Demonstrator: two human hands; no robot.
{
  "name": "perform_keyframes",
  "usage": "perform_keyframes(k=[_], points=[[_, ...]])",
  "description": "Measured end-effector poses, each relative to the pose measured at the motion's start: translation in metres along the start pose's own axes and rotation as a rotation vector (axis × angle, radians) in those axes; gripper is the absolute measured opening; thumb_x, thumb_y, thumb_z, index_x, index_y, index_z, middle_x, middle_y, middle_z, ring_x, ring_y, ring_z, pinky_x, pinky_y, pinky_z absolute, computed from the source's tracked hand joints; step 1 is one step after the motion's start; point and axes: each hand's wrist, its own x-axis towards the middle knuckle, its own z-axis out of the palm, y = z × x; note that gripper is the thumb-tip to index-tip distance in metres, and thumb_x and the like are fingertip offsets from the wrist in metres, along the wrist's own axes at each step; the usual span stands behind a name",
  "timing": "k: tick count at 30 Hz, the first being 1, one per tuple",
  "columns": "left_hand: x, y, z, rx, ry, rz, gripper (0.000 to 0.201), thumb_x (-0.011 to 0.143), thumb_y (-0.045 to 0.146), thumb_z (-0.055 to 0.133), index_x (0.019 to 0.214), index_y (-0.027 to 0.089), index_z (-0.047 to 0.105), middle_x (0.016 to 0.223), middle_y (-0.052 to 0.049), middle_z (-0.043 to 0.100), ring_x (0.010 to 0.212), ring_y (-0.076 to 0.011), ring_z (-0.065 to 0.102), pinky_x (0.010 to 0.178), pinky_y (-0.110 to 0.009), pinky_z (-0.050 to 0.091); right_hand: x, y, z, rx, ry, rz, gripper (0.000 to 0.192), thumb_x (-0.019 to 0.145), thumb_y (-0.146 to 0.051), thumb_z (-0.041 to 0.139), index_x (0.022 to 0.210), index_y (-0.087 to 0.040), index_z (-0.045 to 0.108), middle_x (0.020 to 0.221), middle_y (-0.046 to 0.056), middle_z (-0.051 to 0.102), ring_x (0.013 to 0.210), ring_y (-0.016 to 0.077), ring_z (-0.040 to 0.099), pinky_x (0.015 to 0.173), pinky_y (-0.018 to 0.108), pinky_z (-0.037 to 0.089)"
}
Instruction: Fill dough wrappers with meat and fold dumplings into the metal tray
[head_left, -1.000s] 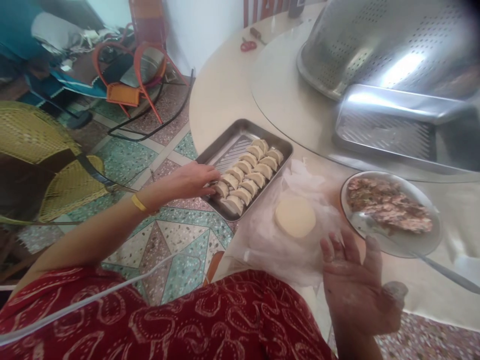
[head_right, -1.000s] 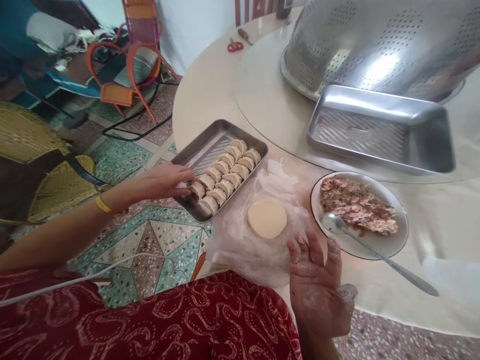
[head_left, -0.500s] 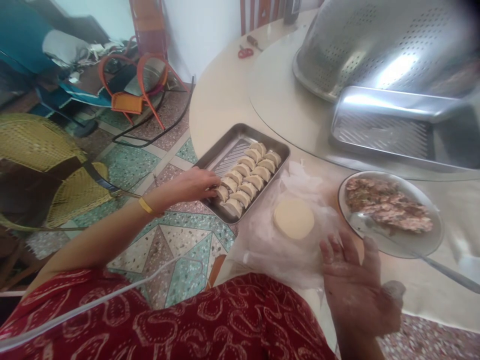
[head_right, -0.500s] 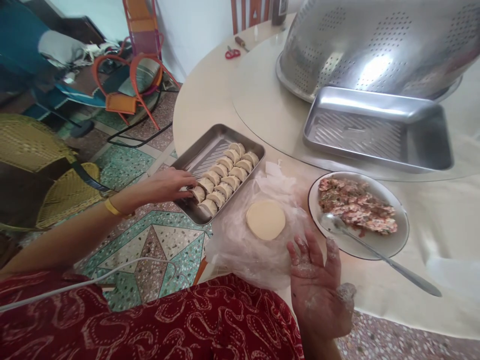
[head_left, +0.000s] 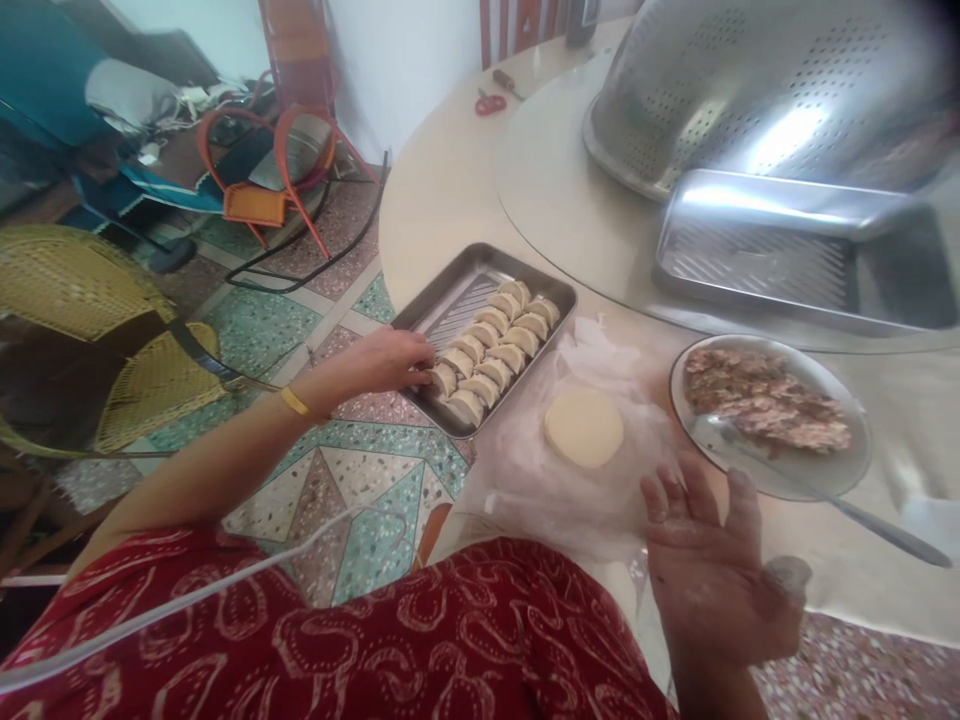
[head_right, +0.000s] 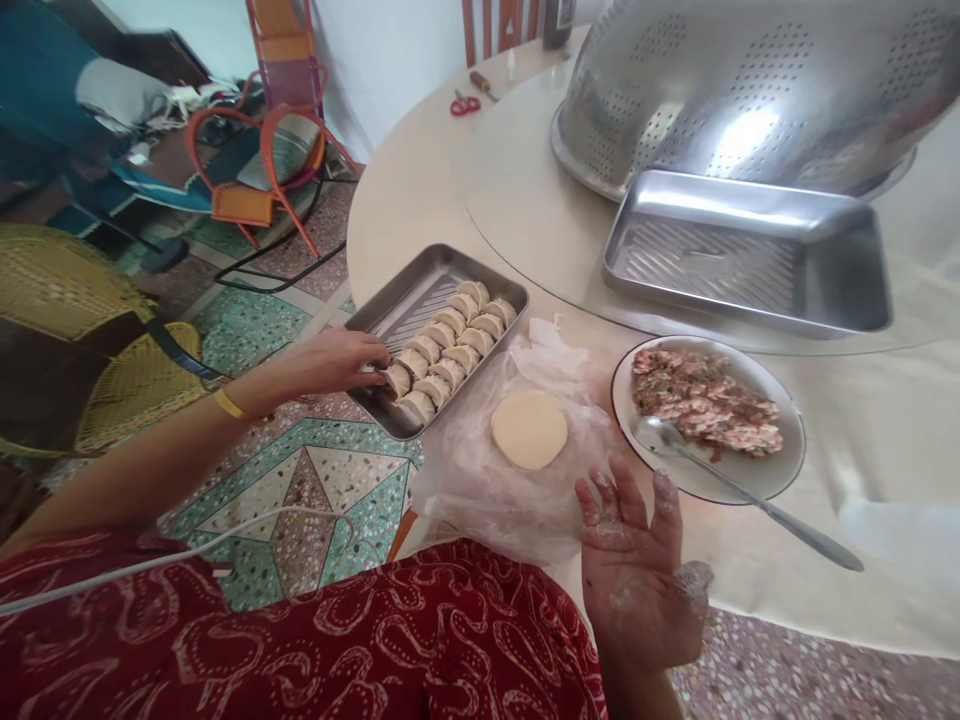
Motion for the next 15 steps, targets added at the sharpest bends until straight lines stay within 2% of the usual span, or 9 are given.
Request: perform_keyframes(k=[4,8,11,13,15], points=[[-0.009,-0.003,-0.010,-0.013,0.013,-0.050,0.027,0.090,0.037,0.057,0.105,0.019,0.070,0.094,-0.008,0.071,0.080,-0.0205,0.063,0.069,-0.030,0.037,-0.004,-0.004,-0.001,0.019,0.036,0.008,0.053,0.082,-0.066,0.044,0.117,-0.034,0.066,0.121,0.003,0.071,0.110,0.0258,0.064,0.110,0.058,0.031],[-0.025,0.006,-0.032,-0.036,0.169,-0.079,0.029,0.093,0.034,0.052,0.109,0.016,0.068,0.096,-0.009,0.071,0.082,-0.0202,0.063,0.073,-0.030,0.039,-0.008,-0.004,-0.006,0.034,-0.010,-0.006,0.053,0.084,-0.065,0.042,0.117,-0.031,0.066,0.119,0.004,0.072,0.105,0.0253,0.065,0.104,0.054,0.038],[-0.026,0.038,-0.045,-0.022,0.341,-0.023,0.028,0.097,0.031,0.044,0.099,0.017,0.069,0.091,-0.007,0.070,0.079,-0.0172,0.061,0.069,-0.028,0.039,-0.013,-0.003,-0.007,0.044,-0.080,-0.007,0.050,0.085,-0.062,0.046,0.116,-0.029,0.067,0.117,0.005,0.072,0.100,0.0242,0.066,0.096,0.049,0.044],[-0.019,0.066,-0.048,-0.014,0.397,0.101,0.026,0.097,0.023,0.044,0.093,0.018,0.069,0.082,-0.004,0.069,0.074,-0.0154,0.060,0.067,-0.028,0.038,-0.017,-0.002,-0.008,0.054,-0.126,-0.006,0.046,0.084,-0.058,0.051,0.114,-0.027,0.068,0.115,0.005,0.073,0.097,0.0231,0.066,0.090,0.046,0.048],[-0.007,0.093,-0.048,0.002,0.425,0.212,0.025,0.094,0.014,0.044,0.096,0.020,0.069,0.086,-0.004,0.069,0.076,-0.0155,0.060,0.069,-0.030,0.039,-0.023,-0.001,-0.009,0.058,-0.171,-0.006,0.041,0.083,-0.054,0.056,0.111,-0.026,0.069,0.114,0.005,0.073,0.095,0.0219,0.067,0.086,0.044,0.050]])
